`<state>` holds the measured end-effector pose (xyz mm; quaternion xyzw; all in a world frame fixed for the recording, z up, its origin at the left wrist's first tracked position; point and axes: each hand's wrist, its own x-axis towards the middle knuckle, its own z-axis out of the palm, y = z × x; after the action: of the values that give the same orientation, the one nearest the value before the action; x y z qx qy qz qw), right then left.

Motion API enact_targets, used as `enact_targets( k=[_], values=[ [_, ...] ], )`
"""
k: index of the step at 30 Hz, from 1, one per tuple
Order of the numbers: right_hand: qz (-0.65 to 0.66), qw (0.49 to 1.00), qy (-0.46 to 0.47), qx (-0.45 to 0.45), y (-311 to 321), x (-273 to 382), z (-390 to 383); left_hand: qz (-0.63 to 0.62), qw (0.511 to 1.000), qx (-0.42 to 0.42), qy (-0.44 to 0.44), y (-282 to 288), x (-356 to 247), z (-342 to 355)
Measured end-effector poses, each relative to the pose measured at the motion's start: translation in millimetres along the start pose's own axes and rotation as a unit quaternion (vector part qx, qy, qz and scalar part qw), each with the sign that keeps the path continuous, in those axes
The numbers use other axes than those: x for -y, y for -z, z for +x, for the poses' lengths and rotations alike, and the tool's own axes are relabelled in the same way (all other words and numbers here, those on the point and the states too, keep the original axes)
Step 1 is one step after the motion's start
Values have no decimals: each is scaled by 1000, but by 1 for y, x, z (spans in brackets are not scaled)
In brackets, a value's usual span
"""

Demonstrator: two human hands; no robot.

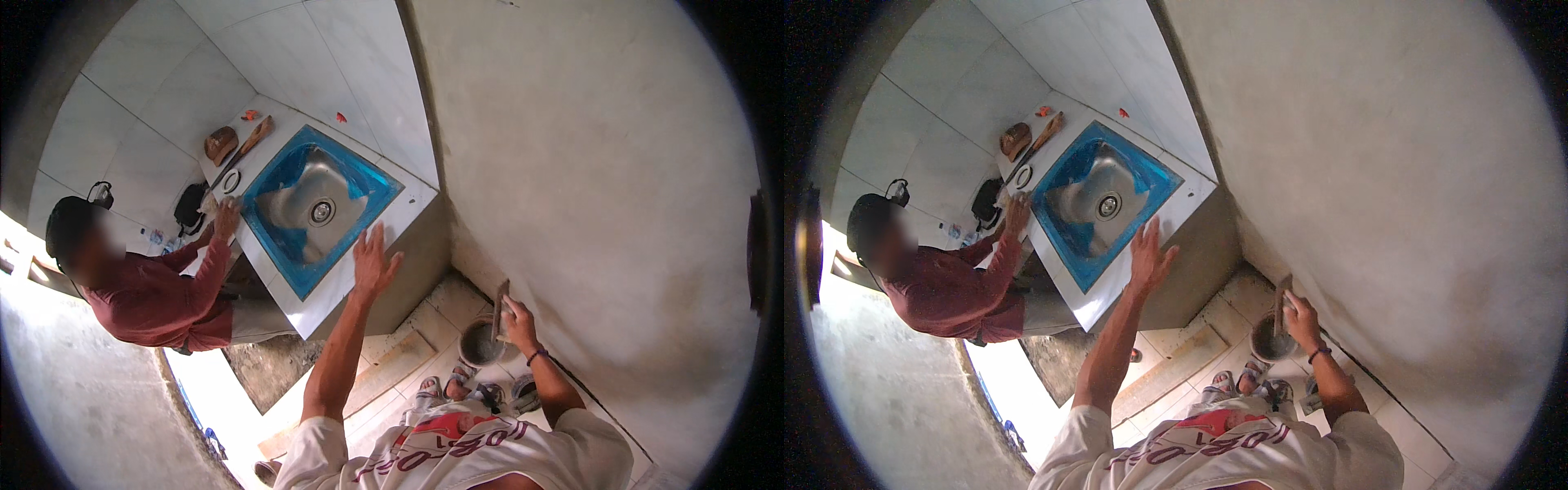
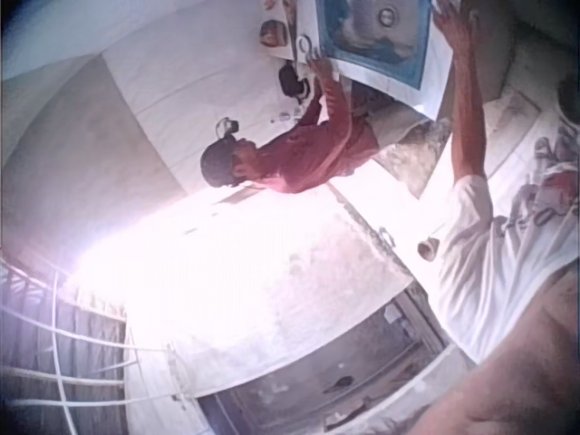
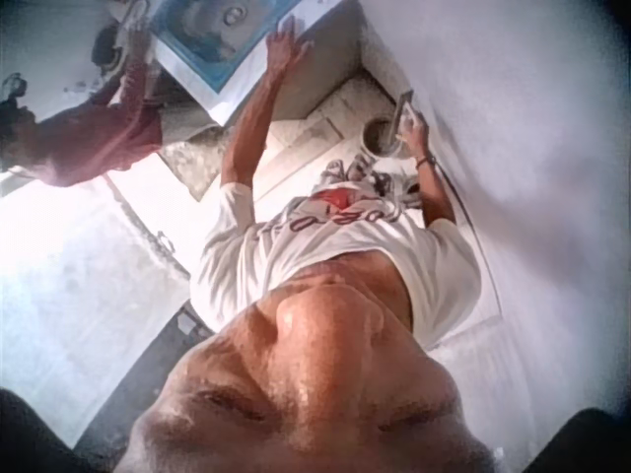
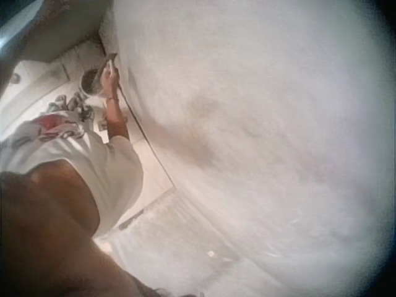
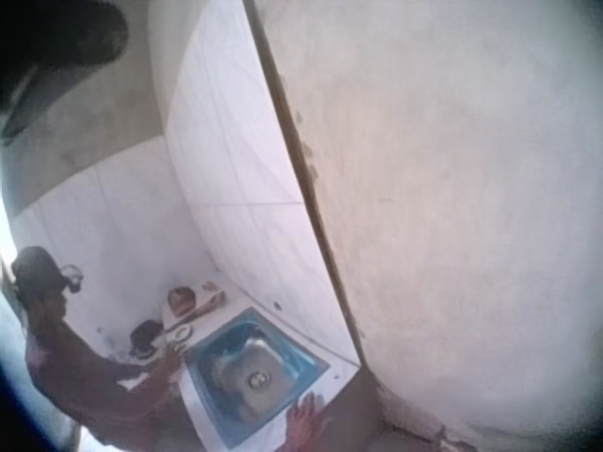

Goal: The person applies plaster to a wall section using a wooden float tool and smooths the surface by hand near a newly installed kitchen sink.

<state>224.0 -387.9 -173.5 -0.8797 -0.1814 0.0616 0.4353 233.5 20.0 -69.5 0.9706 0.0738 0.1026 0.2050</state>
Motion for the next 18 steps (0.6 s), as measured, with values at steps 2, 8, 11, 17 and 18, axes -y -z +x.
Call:
enact_targets(
  k=[2, 8, 11, 17, 18],
  values=[
    [10, 998, -56, 7, 8, -14, -29, 12, 1000, 12, -22, -15, -4, 22],
    [36, 988, -139, -65, 27, -50, -89, 85, 995, 16, -39, -51, -24, 69],
    [31, 983, -156, -90, 36, -53, -105, 95, 994, 28, -34, -58, -30, 82],
    [41, 982, -163, -90, 43, -53, -115, -137, 966, 136, -173, -56, -44, 90],
    [45, 982, -159, -91, 43, -52, -113, -126, 970, 120, -168, -55, -39, 90]
  ],
)
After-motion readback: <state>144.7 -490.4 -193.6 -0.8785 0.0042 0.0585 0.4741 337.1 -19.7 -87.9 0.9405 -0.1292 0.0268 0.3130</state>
